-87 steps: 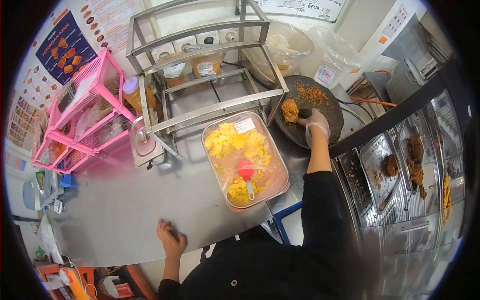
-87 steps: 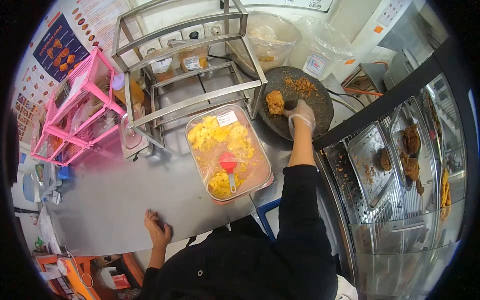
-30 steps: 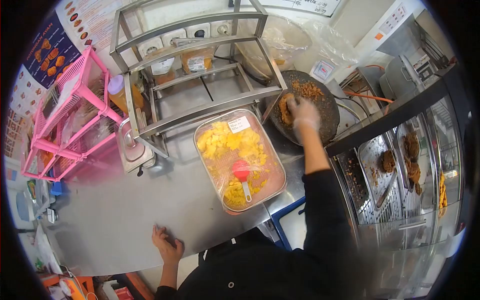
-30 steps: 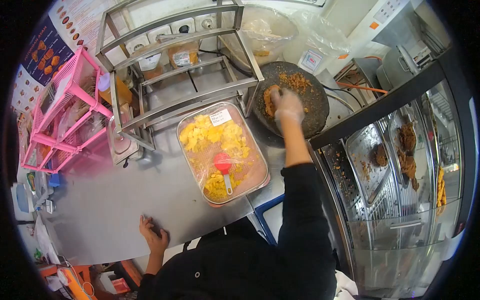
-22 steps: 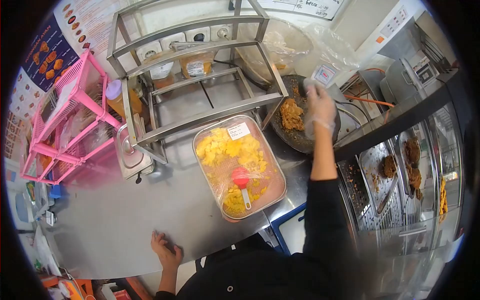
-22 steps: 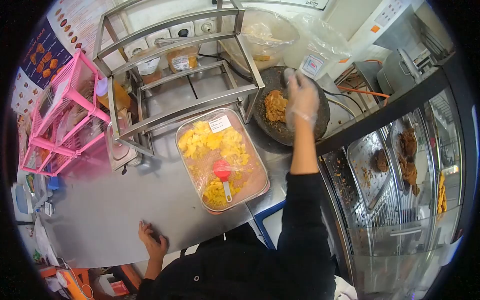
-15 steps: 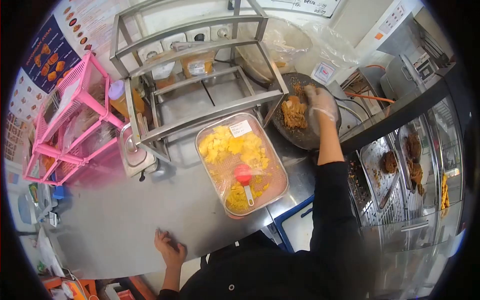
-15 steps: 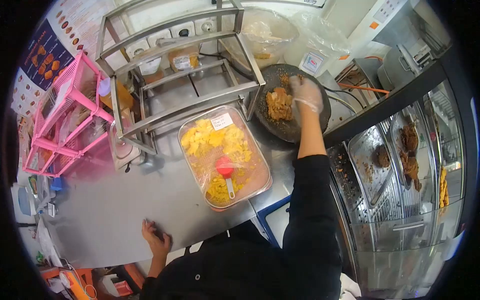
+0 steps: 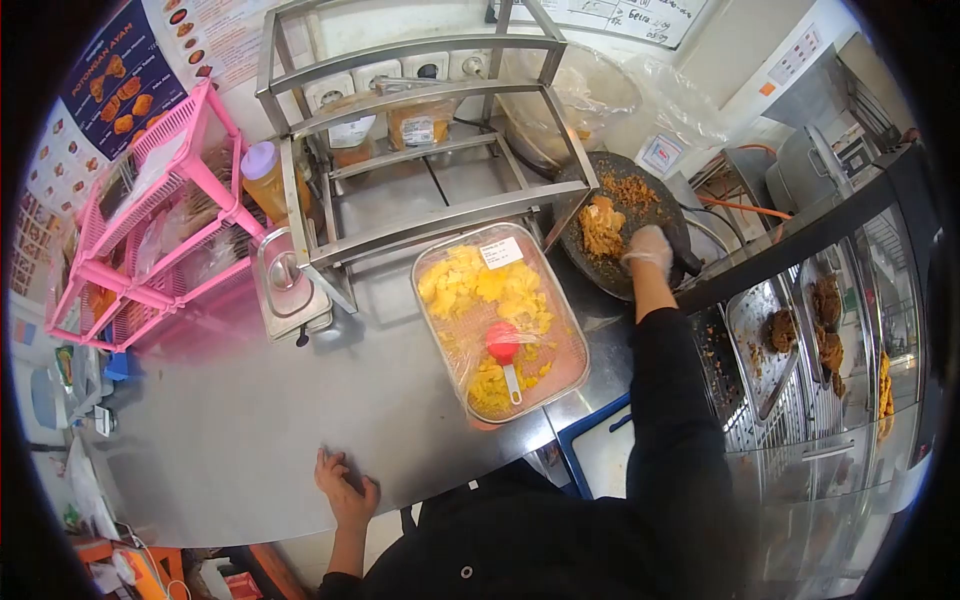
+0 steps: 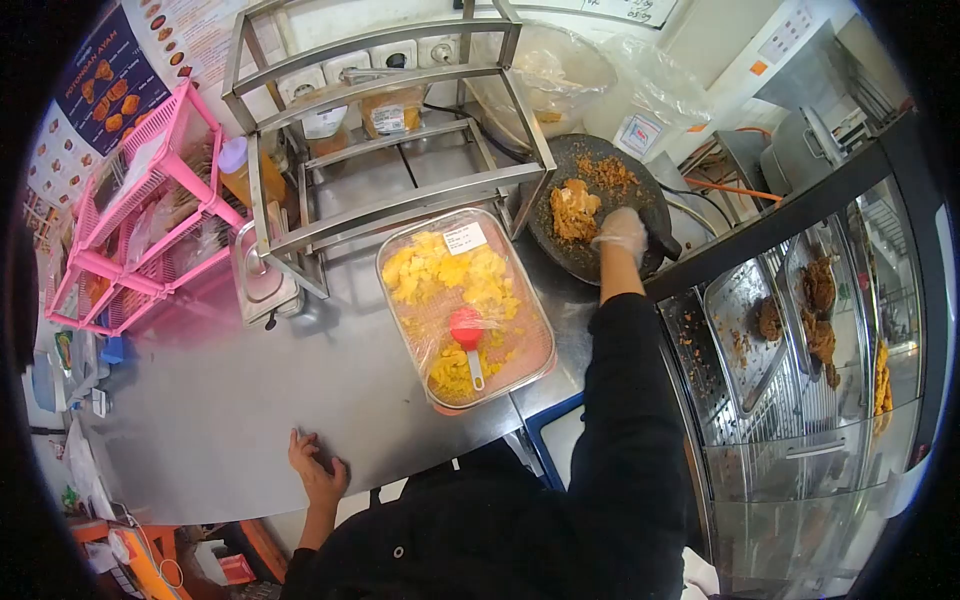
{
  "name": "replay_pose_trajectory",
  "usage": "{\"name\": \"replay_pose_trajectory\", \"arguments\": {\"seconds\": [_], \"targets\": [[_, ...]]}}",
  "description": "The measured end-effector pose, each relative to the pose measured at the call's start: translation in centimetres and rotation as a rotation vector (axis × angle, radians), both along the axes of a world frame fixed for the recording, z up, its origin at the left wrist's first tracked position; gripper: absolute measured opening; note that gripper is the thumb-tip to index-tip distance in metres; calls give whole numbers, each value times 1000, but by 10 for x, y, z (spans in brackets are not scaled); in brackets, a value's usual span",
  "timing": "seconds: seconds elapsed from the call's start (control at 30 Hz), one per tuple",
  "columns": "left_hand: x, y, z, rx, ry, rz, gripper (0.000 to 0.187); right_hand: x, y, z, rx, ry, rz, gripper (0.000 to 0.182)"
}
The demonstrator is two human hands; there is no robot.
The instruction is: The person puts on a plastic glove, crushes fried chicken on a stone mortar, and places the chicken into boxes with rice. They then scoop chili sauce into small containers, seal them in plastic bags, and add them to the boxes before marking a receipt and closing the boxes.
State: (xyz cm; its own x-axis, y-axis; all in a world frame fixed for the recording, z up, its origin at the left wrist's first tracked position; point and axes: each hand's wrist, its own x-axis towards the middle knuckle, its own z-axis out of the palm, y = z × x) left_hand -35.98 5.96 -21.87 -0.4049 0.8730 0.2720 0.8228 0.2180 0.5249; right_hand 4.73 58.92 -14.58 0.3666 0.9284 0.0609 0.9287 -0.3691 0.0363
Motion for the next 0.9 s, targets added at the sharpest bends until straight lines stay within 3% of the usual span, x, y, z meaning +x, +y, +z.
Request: {"name": "replay_pose_trajectory", "arguments": {"seconds": [0.03, 0.1, 0.17, 0.23, 0.27, 0.4, 0.53, 0.67, 0.77, 0.9], "targets": [[0, 0, 0, -1, -21, 2, 36, 0, 7, -21, 48, 161, -98, 20], [-2, -2, -3, -7, -9, -1, 35, 24, 55, -100, -3, -149, 139, 26], [0, 1, -3, -13, -5, 1, 35, 14, 63, -100, 102, -36, 140, 33], [0, 1, 1, -21, -2, -2, 34, -45, 22, -31, 353, 506, -110, 41], [0, 2, 1, -23, 6, -3, 33, -40, 33, -43, 258, 306, 76, 58], [0, 1, -2, -23, -4, 5, 32, -60, 3, -22, 363, 299, 376, 79], [1, 1, -2, -10, 31, -18, 34, -77, -9, 0, 165, 125, 351, 66], [1, 2, 0, -44, 13, -6, 33, -81, -12, -5, 231, 191, 417, 50], [3, 2, -1, -47, 12, -8, 33, -71, -13, -15, 415, 257, 637, 47], [3, 3, 2, -24, -7, -11, 32, -72, -20, -10, 421, 343, 730, 50]]}}
